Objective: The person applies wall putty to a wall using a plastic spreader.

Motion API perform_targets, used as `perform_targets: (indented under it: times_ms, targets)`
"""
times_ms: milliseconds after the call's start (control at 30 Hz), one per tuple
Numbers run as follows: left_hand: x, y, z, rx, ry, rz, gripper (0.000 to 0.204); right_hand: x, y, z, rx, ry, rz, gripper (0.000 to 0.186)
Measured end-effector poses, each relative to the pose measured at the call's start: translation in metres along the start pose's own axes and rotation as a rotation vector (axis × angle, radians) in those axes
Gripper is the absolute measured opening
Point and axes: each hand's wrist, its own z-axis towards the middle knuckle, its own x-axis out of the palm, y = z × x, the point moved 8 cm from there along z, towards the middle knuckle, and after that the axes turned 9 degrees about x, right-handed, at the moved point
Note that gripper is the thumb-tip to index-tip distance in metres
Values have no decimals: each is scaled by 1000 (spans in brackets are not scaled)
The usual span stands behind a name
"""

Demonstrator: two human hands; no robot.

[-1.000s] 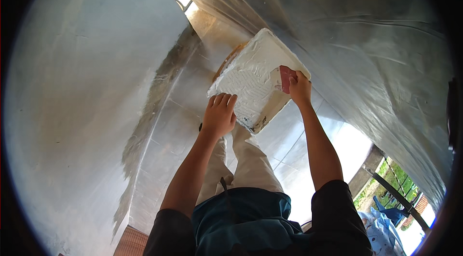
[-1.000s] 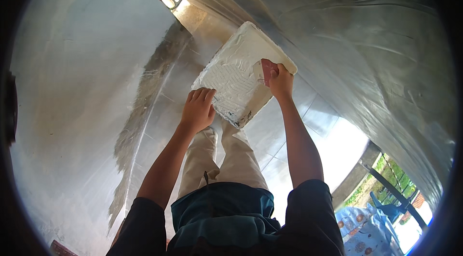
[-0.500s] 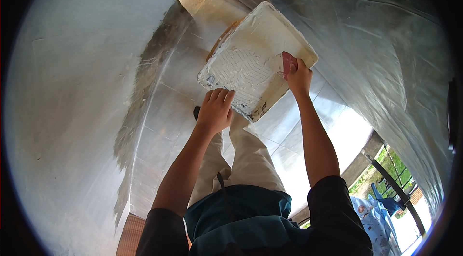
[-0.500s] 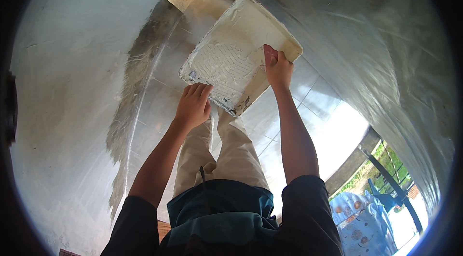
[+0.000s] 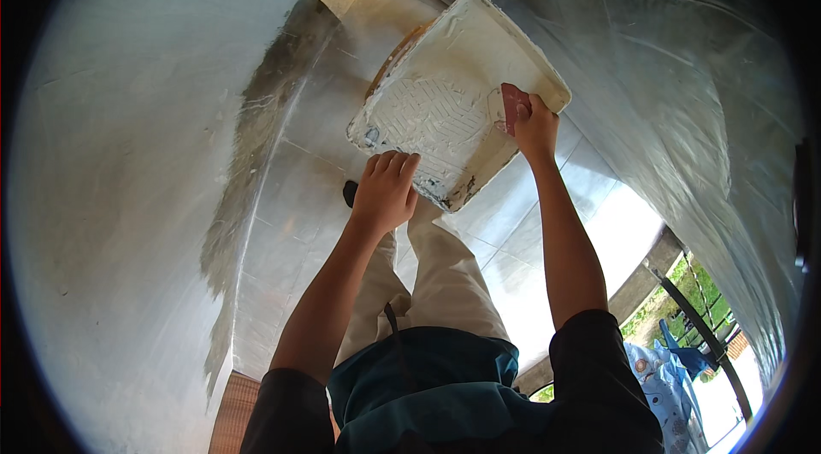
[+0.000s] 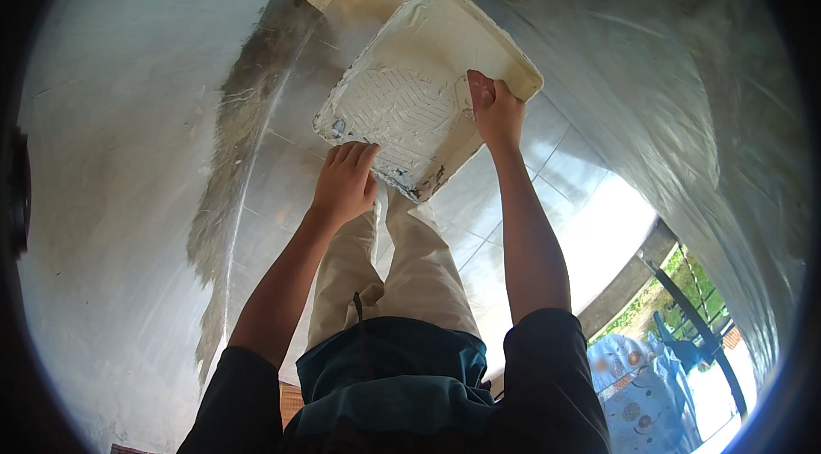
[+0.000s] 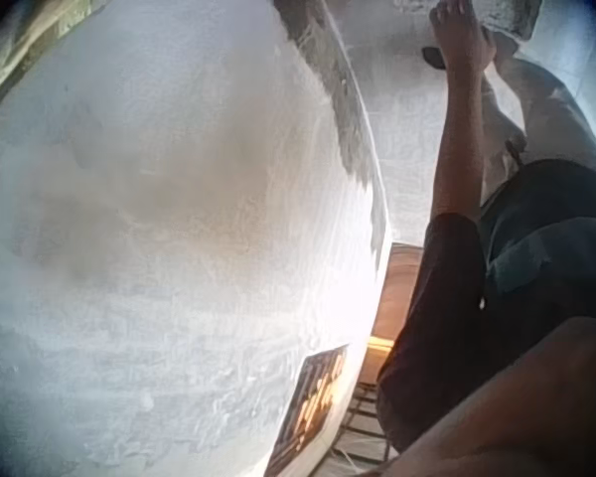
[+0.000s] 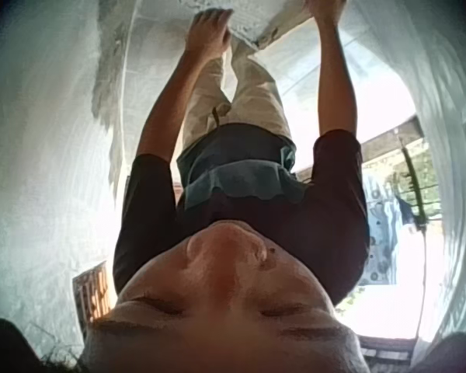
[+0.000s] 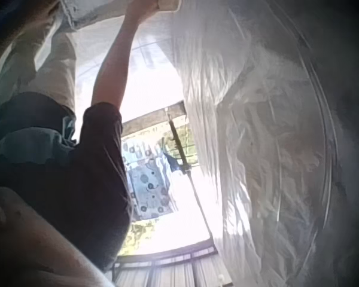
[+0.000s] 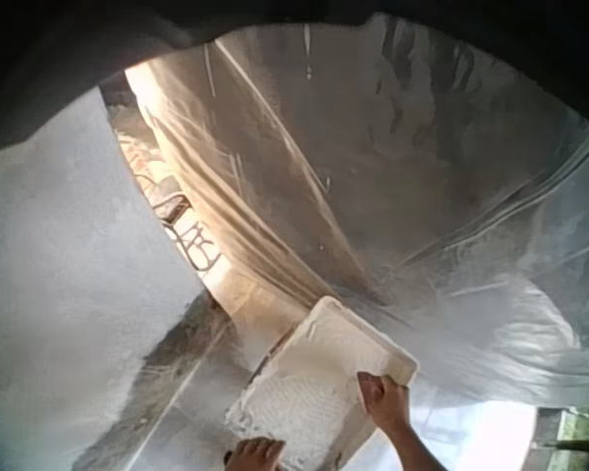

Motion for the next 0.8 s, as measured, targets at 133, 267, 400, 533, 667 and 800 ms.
perform_targets:
  times_ms: [133, 267, 400, 533, 667, 800]
  targets:
    - [3, 1, 0, -2, -16, -10, 45, 9, -2, 10, 10, 125, 4, 12]
    - [5, 1, -4, -35, -26, -31, 44, 20, 1, 3, -32, 177, -15, 13]
    - [7, 0, -9, -43, -23, -22, 43, 20, -11, 7, -6, 207, 15, 14]
    - [7, 4, -18, -51, -26, -19, 42, 28, -19, 10, -7, 257, 75, 18]
    - [12, 6, -23, -60, -25, -22, 42, 60, -19, -6, -38, 352, 179, 19]
    - [4, 8, -28, -75, -37, 6, 42, 94, -20, -18, 92, 576, 311, 20]
